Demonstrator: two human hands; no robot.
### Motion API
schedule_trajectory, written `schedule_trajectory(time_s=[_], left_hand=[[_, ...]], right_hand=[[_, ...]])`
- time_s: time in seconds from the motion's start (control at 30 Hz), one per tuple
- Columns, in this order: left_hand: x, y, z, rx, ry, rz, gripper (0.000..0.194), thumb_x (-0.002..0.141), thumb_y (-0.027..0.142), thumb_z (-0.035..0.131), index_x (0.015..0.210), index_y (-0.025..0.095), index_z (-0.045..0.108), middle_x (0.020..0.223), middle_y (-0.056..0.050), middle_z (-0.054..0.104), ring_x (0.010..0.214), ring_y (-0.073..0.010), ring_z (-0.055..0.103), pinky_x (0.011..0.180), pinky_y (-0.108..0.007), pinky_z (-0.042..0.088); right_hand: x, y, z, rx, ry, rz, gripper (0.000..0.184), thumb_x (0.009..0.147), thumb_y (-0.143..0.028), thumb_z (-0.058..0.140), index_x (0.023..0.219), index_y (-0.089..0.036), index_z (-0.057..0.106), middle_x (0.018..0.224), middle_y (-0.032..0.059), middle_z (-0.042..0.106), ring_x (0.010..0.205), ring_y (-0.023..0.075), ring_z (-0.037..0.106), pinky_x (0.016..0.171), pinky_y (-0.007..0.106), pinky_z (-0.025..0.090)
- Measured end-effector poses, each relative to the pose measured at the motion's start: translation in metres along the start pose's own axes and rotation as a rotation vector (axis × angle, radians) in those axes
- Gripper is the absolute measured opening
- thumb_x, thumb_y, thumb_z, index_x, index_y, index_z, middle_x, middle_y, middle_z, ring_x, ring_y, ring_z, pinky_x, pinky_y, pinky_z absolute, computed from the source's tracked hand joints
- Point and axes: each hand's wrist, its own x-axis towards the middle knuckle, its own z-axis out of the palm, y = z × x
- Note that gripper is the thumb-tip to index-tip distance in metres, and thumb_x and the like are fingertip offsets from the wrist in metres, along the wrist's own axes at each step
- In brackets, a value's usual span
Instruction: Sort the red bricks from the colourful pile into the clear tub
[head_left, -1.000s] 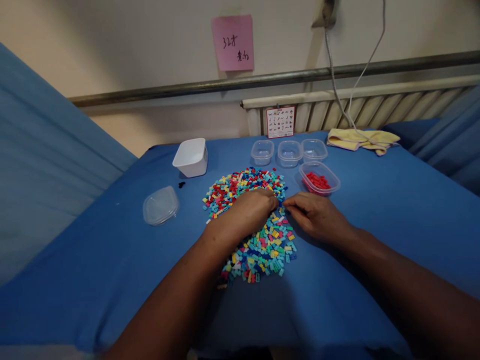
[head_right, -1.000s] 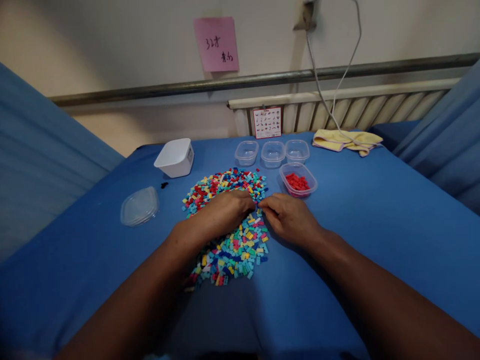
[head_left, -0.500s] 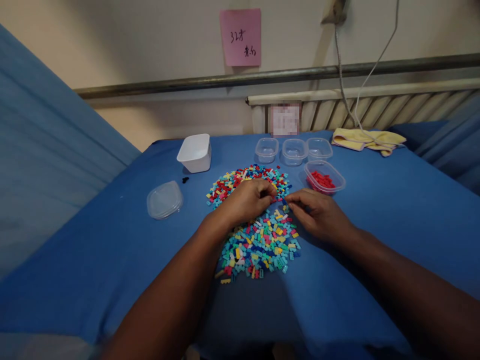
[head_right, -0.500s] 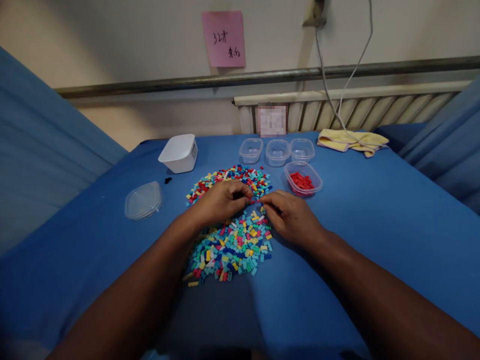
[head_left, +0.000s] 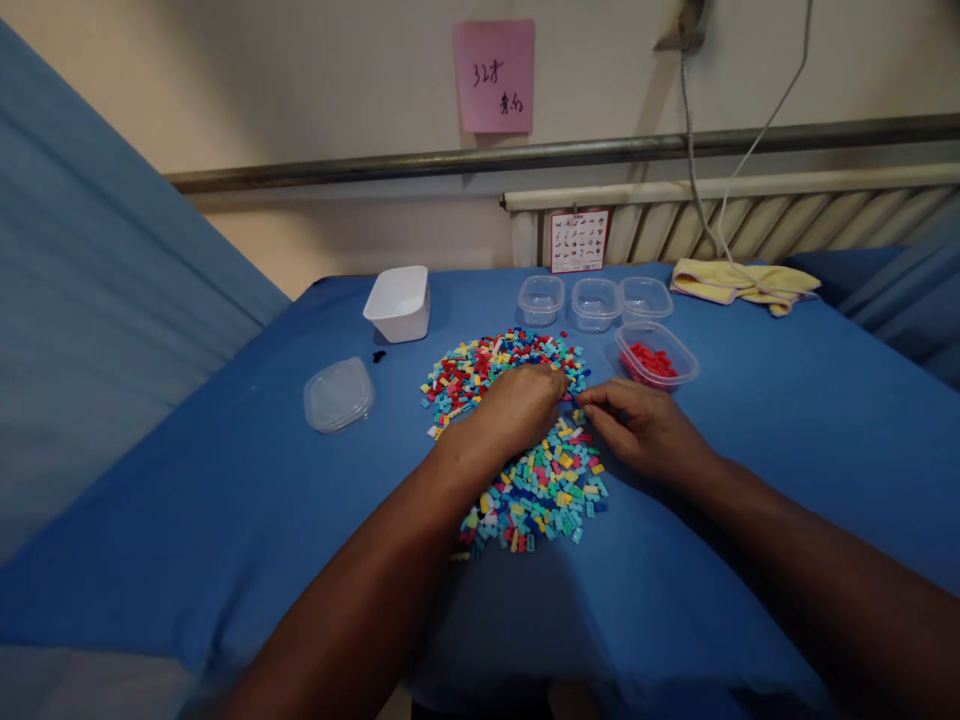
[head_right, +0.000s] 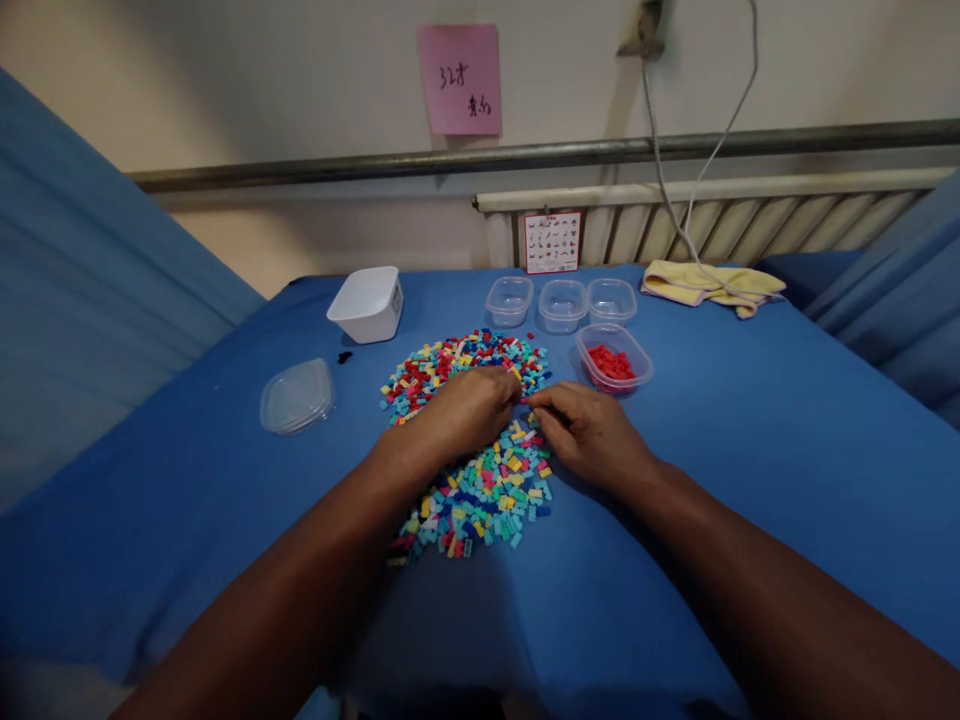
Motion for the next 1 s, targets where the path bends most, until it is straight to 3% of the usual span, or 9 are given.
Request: schedule_trajectory(time_s=[0.07,0.2,0.33,0.5,0.67,0.83,1.0], left_hand=[[-0.004,-0.004,-0.004,-0.175,0.025,-0.041,0.019,0.09,0.009,0.06,0.096,0.017,0.075,0.095,-0.008,0.076,0.088,-0.0239,0.07,0.078,-0.033,0.051],[-0.01,-0.008,-0.007,-0.807,0.1,-0.155,0.009,0.088,0.018,0.067,0.094,0.017,0.074,0.082,-0.001,0.072,0.072,-0.0149,0.063,0.068,-0.026,0.047],[-0.007,-0.001,0.002,-1.235,0.1,-0.211,0.017,0.083,0.027,0.077,0.094,0.015,0.074,0.077,0.0,0.069,0.068,-0.0117,0.062,0.065,-0.024,0.046],[-0.001,0.011,0.014,-1.39,0.132,-0.343,0.022,0.077,0.026,0.083,0.096,0.014,0.077,0.075,-0.001,0.069,0.065,-0.0104,0.061,0.063,-0.023,0.046],[-0.001,0.019,0.013,-1.48,0.083,-0.399,0.018,0.081,0.012,0.076,0.099,0.013,0.076,0.077,-0.001,0.071,0.067,-0.0092,0.064,0.068,-0.022,0.05],[-0.001,0.024,0.013,-1.544,0.049,-0.396,0.035,0.084,0.003,0.068,0.118,0.012,0.07,0.091,-0.004,0.077,0.079,-0.0109,0.071,0.077,-0.023,0.054],[-0.002,0.025,0.016,-1.496,0.022,-0.363,0.052,0.088,0.006,0.063,0.14,0.013,0.066,0.105,-0.007,0.079,0.09,-0.0141,0.073,0.083,-0.026,0.057]], right_hand=[[0.0,0.001,0.0,0.005,0.008,0.003,0.018,0.102,-0.018,0.061,0.109,-0.023,0.077,0.091,0.0044,0.077,0.081,0.0211,0.073,0.074,0.034,0.057],[-0.002,0.004,0.002,0.048,0.046,0.036,0.017,0.102,-0.021,0.064,0.114,-0.024,0.076,0.096,0.0046,0.078,0.085,0.0217,0.075,0.076,0.036,0.06],[-0.002,0.004,0.006,0.166,0.092,0.077,0.026,0.101,-0.025,0.069,0.127,-0.025,0.072,0.106,0.0047,0.079,0.087,0.0212,0.078,0.079,0.037,0.065],[0.002,0.001,0.002,0.052,0.149,0.024,0.016,0.101,-0.025,0.07,0.116,-0.025,0.075,0.101,0.0055,0.079,0.086,0.0213,0.076,0.077,0.036,0.063],[0.005,-0.002,-0.003,-0.051,0.138,-0.065,0.012,0.099,-0.02,0.072,0.11,-0.024,0.075,0.096,0.0057,0.077,0.084,0.0222,0.073,0.075,0.035,0.06],[0.006,-0.003,0.001,-0.073,0.058,-0.054,0.017,0.1,-0.02,0.07,0.116,-0.023,0.074,0.098,0.0076,0.077,0.084,0.0232,0.072,0.074,0.037,0.061],[0.007,-0.003,0.004,-0.21,-0.014,-0.08,0.017,0.105,-0.018,0.06,0.116,-0.023,0.072,0.107,0.0099,0.077,0.098,0.0259,0.073,0.084,0.041,0.061]])
